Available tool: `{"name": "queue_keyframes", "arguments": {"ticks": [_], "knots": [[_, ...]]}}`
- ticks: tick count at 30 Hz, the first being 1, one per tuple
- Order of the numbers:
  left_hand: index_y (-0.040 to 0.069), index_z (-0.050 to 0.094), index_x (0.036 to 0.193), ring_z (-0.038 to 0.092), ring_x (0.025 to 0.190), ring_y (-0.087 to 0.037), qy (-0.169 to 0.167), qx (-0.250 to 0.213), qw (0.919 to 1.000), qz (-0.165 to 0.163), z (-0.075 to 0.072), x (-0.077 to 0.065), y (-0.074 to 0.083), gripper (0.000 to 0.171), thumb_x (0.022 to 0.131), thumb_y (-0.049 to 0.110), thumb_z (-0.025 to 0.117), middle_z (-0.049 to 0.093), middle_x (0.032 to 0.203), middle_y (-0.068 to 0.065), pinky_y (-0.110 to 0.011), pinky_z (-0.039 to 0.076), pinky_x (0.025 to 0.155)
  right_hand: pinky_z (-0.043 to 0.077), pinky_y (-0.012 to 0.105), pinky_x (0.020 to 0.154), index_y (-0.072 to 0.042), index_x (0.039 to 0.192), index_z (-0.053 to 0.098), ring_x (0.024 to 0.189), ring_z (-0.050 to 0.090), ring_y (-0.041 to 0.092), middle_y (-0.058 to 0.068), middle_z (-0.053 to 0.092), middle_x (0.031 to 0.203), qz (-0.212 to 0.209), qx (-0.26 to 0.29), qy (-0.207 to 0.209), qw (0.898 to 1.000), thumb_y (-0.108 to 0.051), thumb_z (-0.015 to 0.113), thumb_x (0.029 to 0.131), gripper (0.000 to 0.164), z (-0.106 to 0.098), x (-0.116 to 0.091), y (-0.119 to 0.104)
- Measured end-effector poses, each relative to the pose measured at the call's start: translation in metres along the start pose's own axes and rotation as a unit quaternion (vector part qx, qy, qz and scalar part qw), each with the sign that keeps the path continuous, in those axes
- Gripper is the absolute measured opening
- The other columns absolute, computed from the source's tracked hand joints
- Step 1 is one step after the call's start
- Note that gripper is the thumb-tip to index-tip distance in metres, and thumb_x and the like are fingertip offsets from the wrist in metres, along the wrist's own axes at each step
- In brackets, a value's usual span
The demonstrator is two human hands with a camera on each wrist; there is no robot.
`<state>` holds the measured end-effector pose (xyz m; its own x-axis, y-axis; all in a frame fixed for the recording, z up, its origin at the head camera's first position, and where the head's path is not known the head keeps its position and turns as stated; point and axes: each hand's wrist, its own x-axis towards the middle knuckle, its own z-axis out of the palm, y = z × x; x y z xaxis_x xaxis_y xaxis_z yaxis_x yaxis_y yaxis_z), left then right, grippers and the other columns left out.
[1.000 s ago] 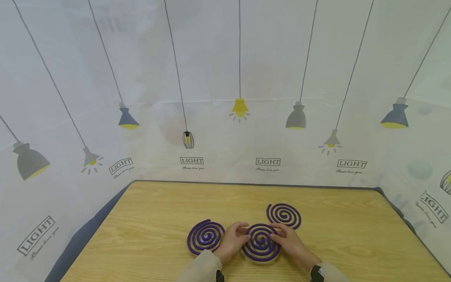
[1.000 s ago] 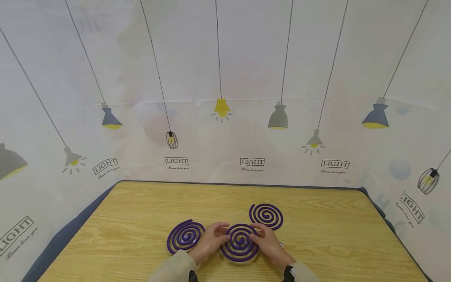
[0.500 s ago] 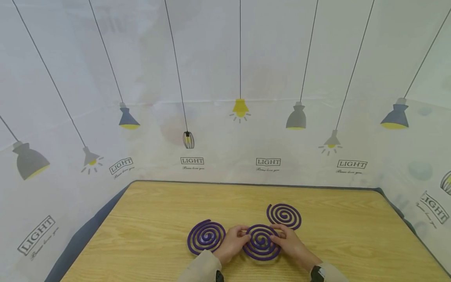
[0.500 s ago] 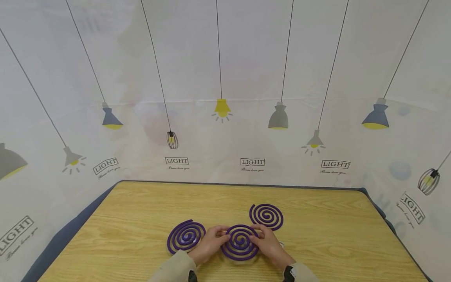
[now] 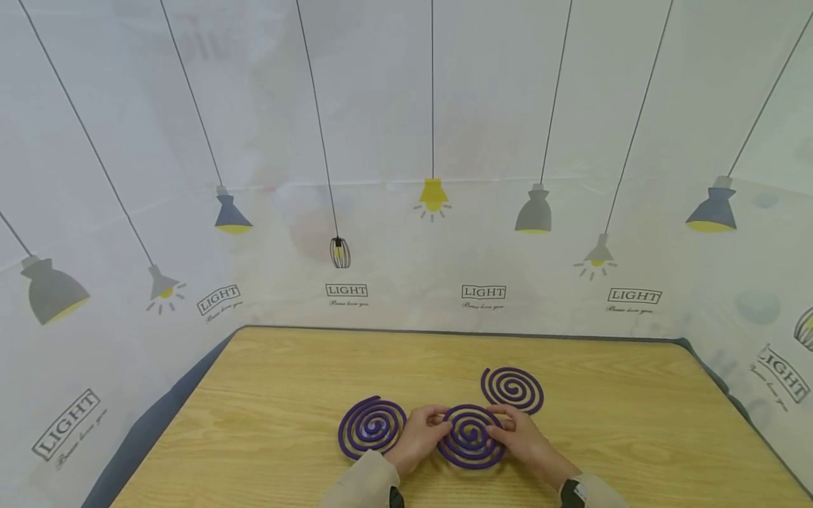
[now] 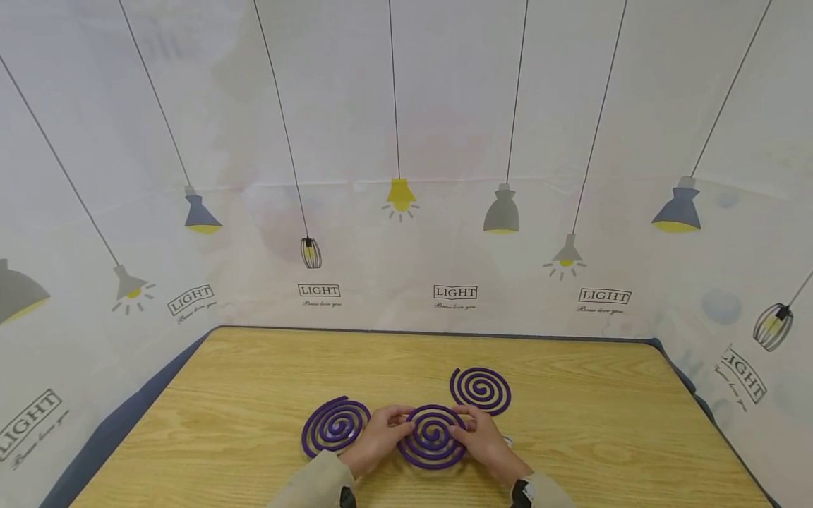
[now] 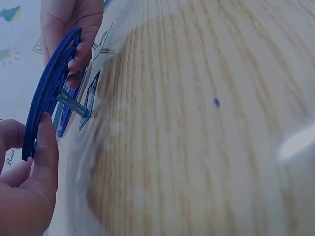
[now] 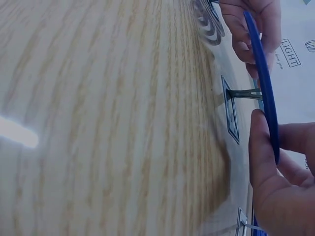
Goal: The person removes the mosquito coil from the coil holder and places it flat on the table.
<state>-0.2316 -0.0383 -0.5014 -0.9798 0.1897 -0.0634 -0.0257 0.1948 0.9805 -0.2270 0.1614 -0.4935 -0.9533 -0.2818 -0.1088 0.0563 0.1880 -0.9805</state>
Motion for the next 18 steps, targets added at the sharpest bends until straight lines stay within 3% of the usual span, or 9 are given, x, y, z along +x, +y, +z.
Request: {"name": "queue_keyframes", "arguments": {"ticks": [5,10,18], "knots": [[-0.007,0.056,0.109,0.055,0.072,-0.012,0.001,-0.01,0.9999,0.007,0.0003,-0.0012,0.0013,0.03,0.08,0.001,0.058,0.058,0.083,-0.005,-0.024,0.048,0.063,0.052,0.031,0.059,0.008,0.116,0.044,0.067,0.06,0.018,0.01,0.063,0.081,-0.027,-0.009,0.012,1.0,-0.006,0.059,0.083,0.039,-0.001,0.0,0.0023],[-0.006,0.056,0.108,0.056,0.07,-0.013,-0.013,-0.013,0.9998,0.011,0.0001,-0.0006,0.0008,0.029,0.08,0.0,0.058,0.059,0.082,-0.006,-0.024,0.048,0.061,0.051,0.031,0.061,0.008,0.118,0.044,0.07,0.06,0.02,0.012,0.063,0.084,-0.009,-0.049,0.038,0.998,-0.003,0.058,0.082,0.04,-0.0002,-0.001,-0.0006],[-0.003,0.056,0.111,0.056,0.071,-0.013,-0.034,0.002,0.9991,0.026,-0.0037,0.0007,0.0059,0.029,0.082,0.002,0.057,0.058,0.084,-0.006,-0.023,0.047,0.061,0.052,0.03,0.063,0.009,0.117,0.046,0.076,0.061,0.023,0.018,0.063,0.089,-0.023,-0.069,0.057,0.996,-0.002,0.058,0.082,0.039,-0.0023,-0.0029,-0.0059]]}}
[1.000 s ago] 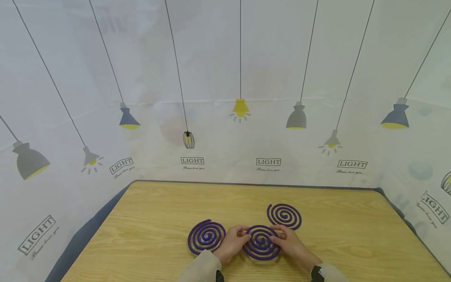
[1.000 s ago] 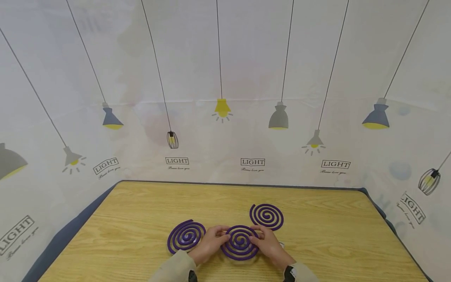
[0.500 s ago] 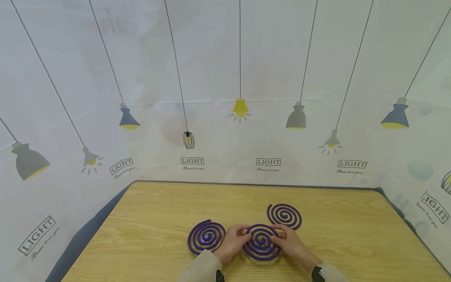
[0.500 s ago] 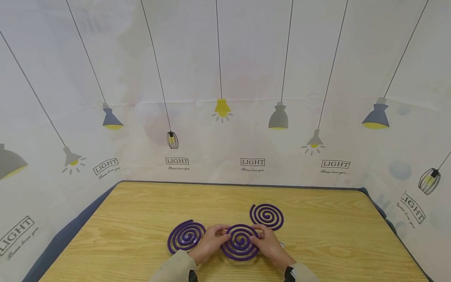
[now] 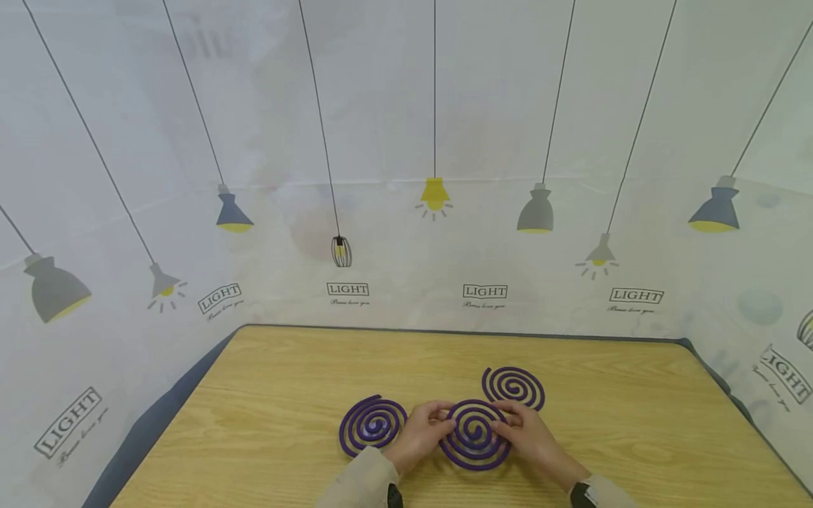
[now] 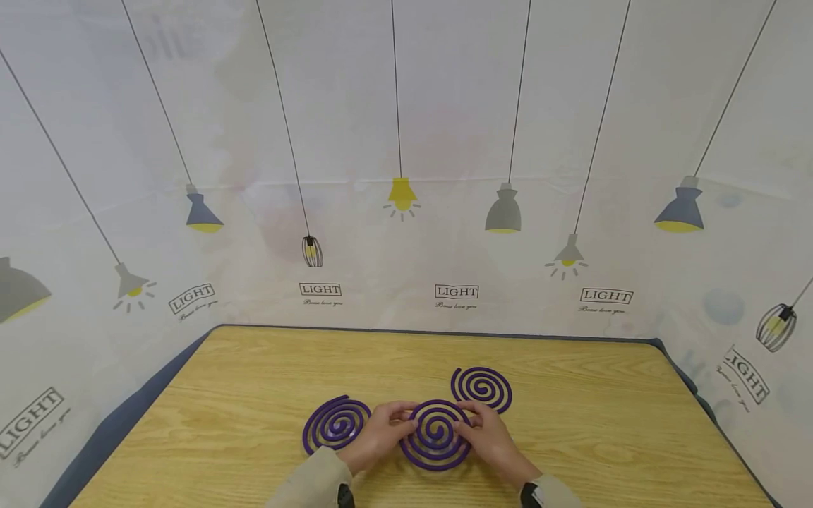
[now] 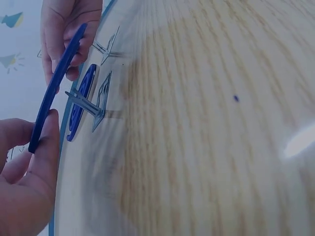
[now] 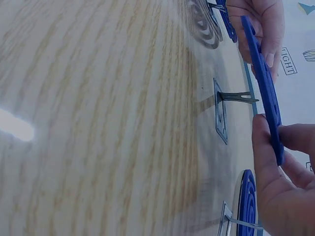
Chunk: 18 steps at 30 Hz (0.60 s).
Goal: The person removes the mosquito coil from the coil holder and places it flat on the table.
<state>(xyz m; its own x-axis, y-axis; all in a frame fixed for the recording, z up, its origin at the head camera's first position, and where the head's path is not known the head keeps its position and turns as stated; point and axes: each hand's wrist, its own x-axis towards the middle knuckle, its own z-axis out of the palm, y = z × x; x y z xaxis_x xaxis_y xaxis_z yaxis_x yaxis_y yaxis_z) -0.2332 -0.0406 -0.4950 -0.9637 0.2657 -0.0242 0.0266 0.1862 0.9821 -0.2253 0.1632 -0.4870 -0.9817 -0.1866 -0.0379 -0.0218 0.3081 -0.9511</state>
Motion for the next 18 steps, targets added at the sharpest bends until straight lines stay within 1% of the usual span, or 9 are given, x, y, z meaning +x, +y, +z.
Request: {"name": "queue_keyframes", "arguments": {"ticks": [3,7,9,13,15,18], "knots": [[-0.002,0.056,0.111,0.056,0.072,-0.014,-0.003,0.011,0.9999,0.004,-0.001,0.0,0.003,0.029,0.083,0.002,0.057,0.058,0.085,-0.006,-0.024,0.047,0.061,0.05,0.026,0.056,0.006,0.115,0.049,0.069,0.059,0.02,0.014,0.062,0.08,0.002,-0.016,0.017,1.0,-0.003,0.06,0.081,0.037,0.0,0.001,-0.002],[0.001,0.057,0.112,0.056,0.073,-0.015,-0.009,0.031,0.9995,-0.002,-0.003,0.0,0.009,0.029,0.083,0.004,0.058,0.058,0.086,-0.005,-0.026,0.048,0.063,0.046,0.024,0.049,0.003,0.114,0.052,0.061,0.053,0.015,0.007,0.059,0.072,0.013,-0.033,0.034,0.999,-0.003,0.06,0.081,0.034,-0.001,0.001,-0.007],[0.002,0.056,0.113,0.056,0.074,-0.015,-0.014,0.039,0.9991,-0.003,-0.004,0.0,0.013,0.029,0.084,0.005,0.057,0.058,0.087,-0.004,-0.027,0.048,0.063,0.046,0.025,0.047,0.002,0.113,0.053,0.06,0.052,0.014,0.006,0.058,0.073,0.016,-0.036,0.041,0.998,-0.003,0.058,0.082,0.032,-0.002,0.001,-0.009],[0.002,0.055,0.114,0.056,0.076,-0.016,-0.022,0.047,0.9987,0.003,-0.006,0.001,0.021,0.03,0.084,0.004,0.057,0.059,0.088,-0.005,-0.029,0.049,0.064,0.048,0.029,0.047,0.003,0.113,0.054,0.059,0.051,0.014,0.007,0.059,0.077,0.012,-0.036,0.04,0.998,-0.003,0.057,0.083,0.031,-0.006,0.002,-0.012],[0.002,0.055,0.115,0.057,0.077,-0.017,-0.026,0.053,0.9982,0.007,-0.008,0.002,0.025,0.03,0.084,0.004,0.057,0.059,0.088,-0.006,-0.029,0.049,0.064,0.049,0.031,0.049,0.003,0.113,0.054,0.061,0.053,0.015,0.007,0.059,0.079,0.006,-0.036,0.032,0.999,-0.004,0.057,0.083,0.03,-0.008,0.003,-0.013],[0.003,0.055,0.115,0.056,0.078,-0.017,-0.034,0.06,0.9976,0.003,-0.011,0.002,0.03,0.03,0.085,0.004,0.056,0.058,0.089,-0.005,-0.03,0.049,0.065,0.051,0.033,0.052,0.005,0.113,0.053,0.063,0.055,0.016,0.008,0.06,0.081,-0.006,-0.035,0.017,0.999,-0.002,0.057,0.083,0.031,-0.011,0.004,-0.016]]}}
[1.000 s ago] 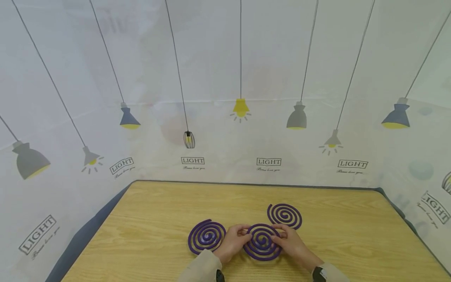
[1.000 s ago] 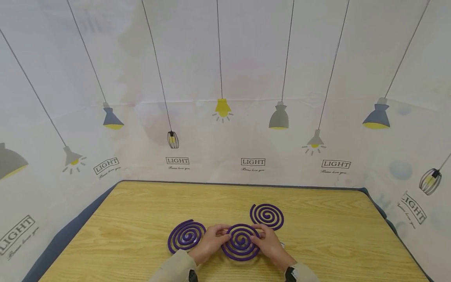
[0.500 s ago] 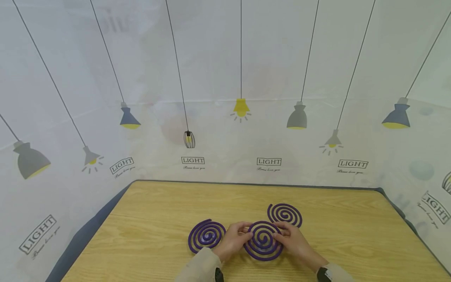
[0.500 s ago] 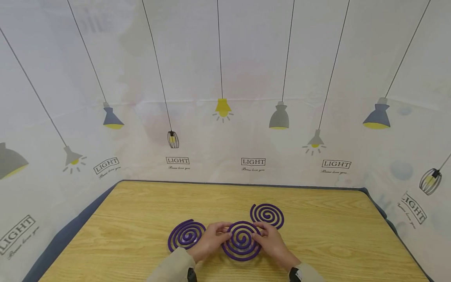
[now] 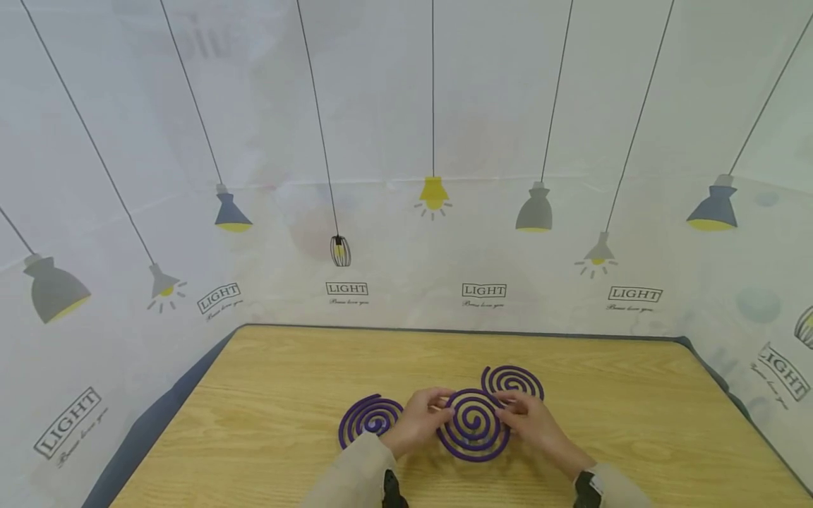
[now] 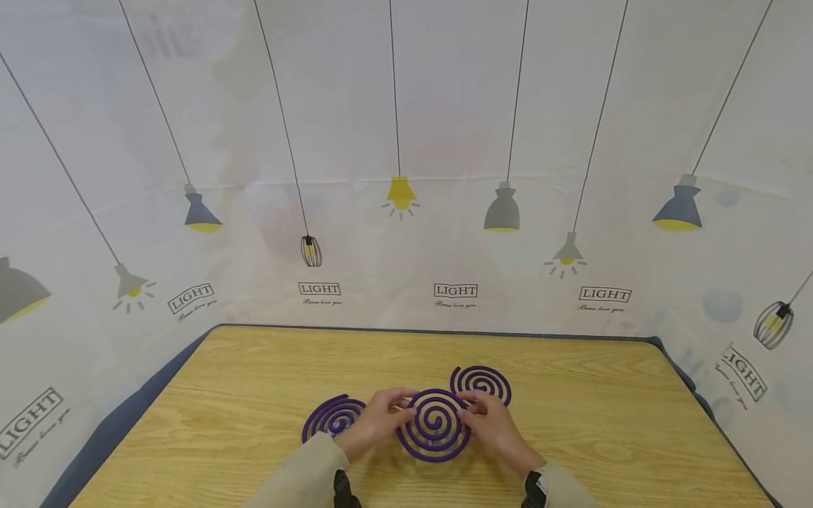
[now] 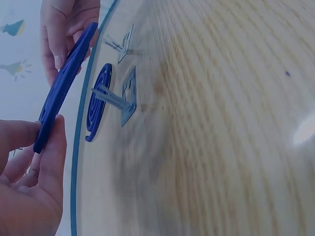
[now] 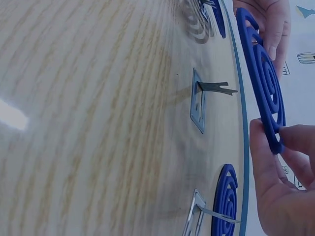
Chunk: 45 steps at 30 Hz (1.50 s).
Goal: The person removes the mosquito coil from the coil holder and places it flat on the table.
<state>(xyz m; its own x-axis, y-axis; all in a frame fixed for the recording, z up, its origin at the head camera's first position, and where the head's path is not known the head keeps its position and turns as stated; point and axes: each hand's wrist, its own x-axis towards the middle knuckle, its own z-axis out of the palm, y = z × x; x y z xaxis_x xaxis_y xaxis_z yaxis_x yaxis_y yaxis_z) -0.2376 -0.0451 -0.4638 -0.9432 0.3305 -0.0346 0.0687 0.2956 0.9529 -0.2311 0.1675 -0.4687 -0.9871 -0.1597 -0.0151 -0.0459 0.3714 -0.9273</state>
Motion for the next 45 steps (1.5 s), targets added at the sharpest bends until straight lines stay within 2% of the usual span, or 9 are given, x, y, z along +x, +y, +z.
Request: {"name": "queue_keyframes", "arguments": {"ticks": [7,10,15,18,24,30,35,40,45], "knots": [[0.003,0.057,0.114,0.057,0.08,-0.019,-0.009,0.027,0.9996,0.003,-0.009,0.004,0.001,0.029,0.085,0.007,0.057,0.059,0.092,-0.006,-0.03,0.049,0.065,0.053,0.035,0.057,0.008,0.112,0.052,0.068,0.06,0.021,0.009,0.06,0.08,-0.023,0.006,-0.025,0.999,-0.001,0.056,0.083,0.03,-0.004,0.002,-0.005],[0.004,0.059,0.111,0.057,0.08,-0.017,-0.007,0.045,0.9989,0.004,-0.013,0.007,0.0,0.028,0.084,0.009,0.059,0.06,0.09,-0.006,-0.029,0.049,0.064,0.053,0.035,0.056,0.008,0.109,0.054,0.066,0.061,0.021,0.01,0.06,0.081,-0.031,-0.003,-0.028,0.999,-0.002,0.057,0.083,0.028,-0.004,0.004,-0.006],[0.004,0.062,0.107,0.056,0.078,-0.015,0.007,0.05,0.9987,-0.005,-0.017,0.011,-0.001,0.025,0.083,0.01,0.061,0.061,0.088,-0.004,-0.028,0.049,0.061,0.053,0.036,0.054,0.01,0.107,0.053,0.06,0.06,0.023,0.011,0.059,0.079,-0.037,-0.012,-0.036,0.999,-0.001,0.057,0.082,0.028,-0.004,0.008,-0.005],[0.004,0.063,0.104,0.056,0.076,-0.015,0.022,0.041,0.9989,-0.007,-0.019,0.014,0.0,0.023,0.082,0.01,0.062,0.062,0.087,-0.004,-0.028,0.05,0.059,0.052,0.037,0.053,0.01,0.107,0.054,0.057,0.059,0.026,0.01,0.058,0.076,-0.037,-0.011,-0.03,0.999,-0.001,0.057,0.082,0.027,-0.003,0.013,-0.004],[0.001,0.062,0.105,0.057,0.076,-0.016,0.047,0.028,0.9985,-0.006,-0.023,0.018,-0.004,0.025,0.081,0.01,0.063,0.062,0.086,-0.006,-0.028,0.05,0.061,0.053,0.037,0.054,0.01,0.107,0.054,0.058,0.059,0.021,0.01,0.059,0.08,-0.027,0.011,-0.011,1.0,0.001,0.056,0.083,0.025,0.003,0.019,-0.002],[-0.001,0.062,0.104,0.058,0.074,-0.015,0.08,-0.003,0.9967,-0.017,-0.024,0.018,-0.01,0.027,0.08,0.01,0.063,0.06,0.084,-0.006,-0.029,0.051,0.064,0.052,0.038,0.056,0.009,0.108,0.055,0.061,0.059,0.021,0.011,0.061,0.083,-0.011,0.023,0.031,0.999,0.001,0.056,0.083,0.026,0.009,0.023,-0.002],[-0.006,0.061,0.104,0.057,0.073,-0.015,0.106,-0.026,0.9938,-0.019,-0.025,0.019,-0.013,0.028,0.077,0.003,0.063,0.057,0.084,-0.009,-0.028,0.052,0.064,0.053,0.036,0.057,0.007,0.108,0.056,0.063,0.06,0.024,0.008,0.058,0.079,0.0,0.016,0.061,0.998,-0.001,0.057,0.084,0.026,0.012,0.03,-0.004],[-0.007,0.058,0.108,0.06,0.068,-0.017,0.102,-0.058,0.9929,-0.021,-0.027,0.02,-0.018,0.03,0.078,-0.001,0.061,0.056,0.087,-0.012,-0.032,0.053,0.062,0.053,0.036,0.057,0.007,0.108,0.056,0.062,0.059,0.03,0.008,0.055,0.075,0.007,0.008,0.072,0.997,-0.001,0.057,0.084,0.025,0.016,0.036,-0.006],[-0.008,0.056,0.108,0.06,0.066,-0.019,0.097,-0.072,0.9922,-0.03,-0.029,0.02,-0.021,0.03,0.079,-0.004,0.06,0.056,0.087,-0.014,-0.036,0.053,0.062,0.052,0.035,0.053,0.005,0.106,0.058,0.058,0.058,0.03,0.007,0.053,0.071,-0.002,-0.027,0.076,0.997,-0.002,0.058,0.083,0.024,0.019,0.039,-0.005]]}}
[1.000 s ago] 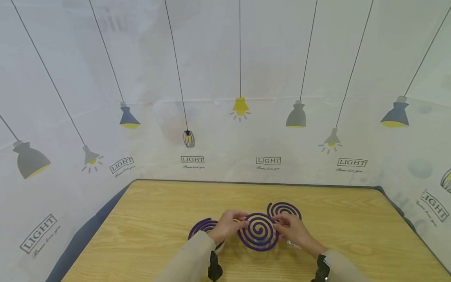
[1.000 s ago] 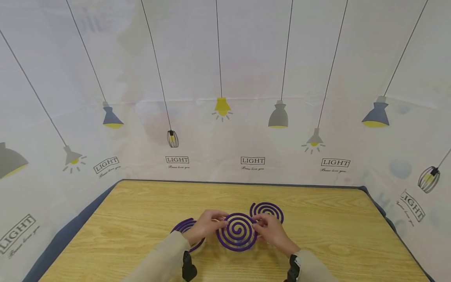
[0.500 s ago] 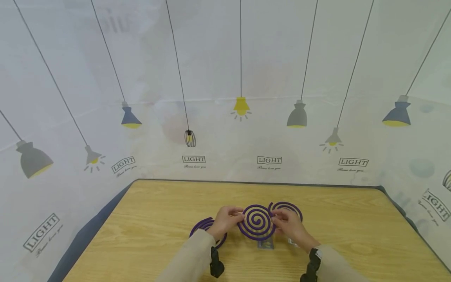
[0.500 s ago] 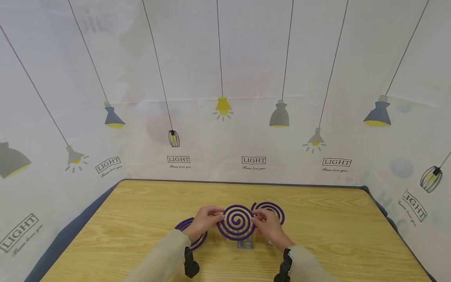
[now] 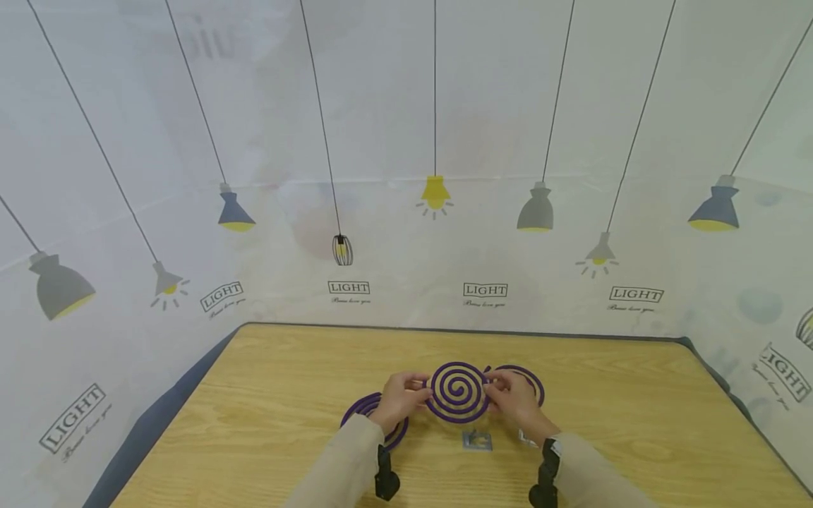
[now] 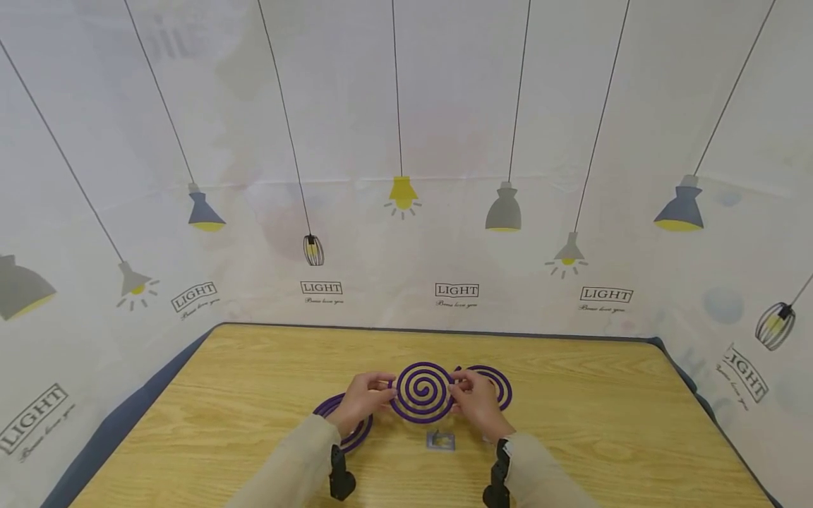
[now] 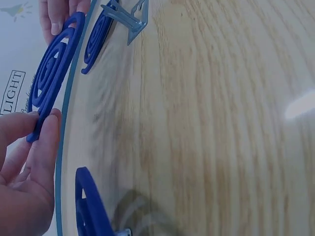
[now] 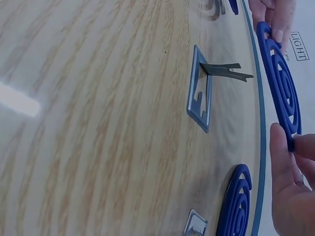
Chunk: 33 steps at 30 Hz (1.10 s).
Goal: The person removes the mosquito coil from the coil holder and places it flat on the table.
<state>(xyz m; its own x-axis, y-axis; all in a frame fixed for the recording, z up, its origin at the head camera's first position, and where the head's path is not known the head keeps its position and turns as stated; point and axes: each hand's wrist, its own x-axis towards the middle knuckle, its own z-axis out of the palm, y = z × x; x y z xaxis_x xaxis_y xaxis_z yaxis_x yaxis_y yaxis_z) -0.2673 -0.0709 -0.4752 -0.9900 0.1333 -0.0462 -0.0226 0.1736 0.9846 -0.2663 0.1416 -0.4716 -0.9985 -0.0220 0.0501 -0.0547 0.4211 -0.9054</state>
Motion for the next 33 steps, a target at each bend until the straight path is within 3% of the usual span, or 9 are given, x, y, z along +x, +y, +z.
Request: {"name": "queue_keyframes", "arguments": {"ticks": [10,22,33], "knots": [[-0.003,0.059,0.106,0.058,0.062,-0.014,0.071,0.035,0.9968,-0.008,0.006,0.007,0.001,0.028,0.079,-0.006,0.058,0.058,0.086,-0.011,-0.033,0.053,0.058,0.051,0.036,0.056,0.005,0.108,0.056,0.063,0.059,0.028,0.01,0.058,0.075,0.02,0.014,-0.016,1.0,-0.002,0.057,0.083,0.026,0.002,0.008,0.0],[-0.009,0.055,0.108,0.06,0.067,-0.018,0.092,0.014,0.9957,0.001,0.012,0.01,-0.003,0.035,0.073,-0.01,0.06,0.061,0.085,-0.015,-0.027,0.052,0.058,0.053,0.033,0.06,0.007,0.105,0.055,0.069,0.06,0.023,0.014,0.056,0.085,0.054,0.017,-0.019,0.998,0.0,0.056,0.083,0.023,0.003,0.016,0.005],[-0.002,0.061,0.102,0.058,0.071,-0.018,0.143,0.044,0.9887,-0.01,0.013,0.013,-0.007,0.029,0.073,-0.005,0.063,0.061,0.084,-0.012,-0.026,0.05,0.061,0.053,0.031,0.055,0.008,0.102,0.058,0.061,0.061,0.025,0.014,0.057,0.081,0.072,0.019,0.009,0.997,0.0,0.057,0.082,0.021,0.007,0.022,0.008]]}}
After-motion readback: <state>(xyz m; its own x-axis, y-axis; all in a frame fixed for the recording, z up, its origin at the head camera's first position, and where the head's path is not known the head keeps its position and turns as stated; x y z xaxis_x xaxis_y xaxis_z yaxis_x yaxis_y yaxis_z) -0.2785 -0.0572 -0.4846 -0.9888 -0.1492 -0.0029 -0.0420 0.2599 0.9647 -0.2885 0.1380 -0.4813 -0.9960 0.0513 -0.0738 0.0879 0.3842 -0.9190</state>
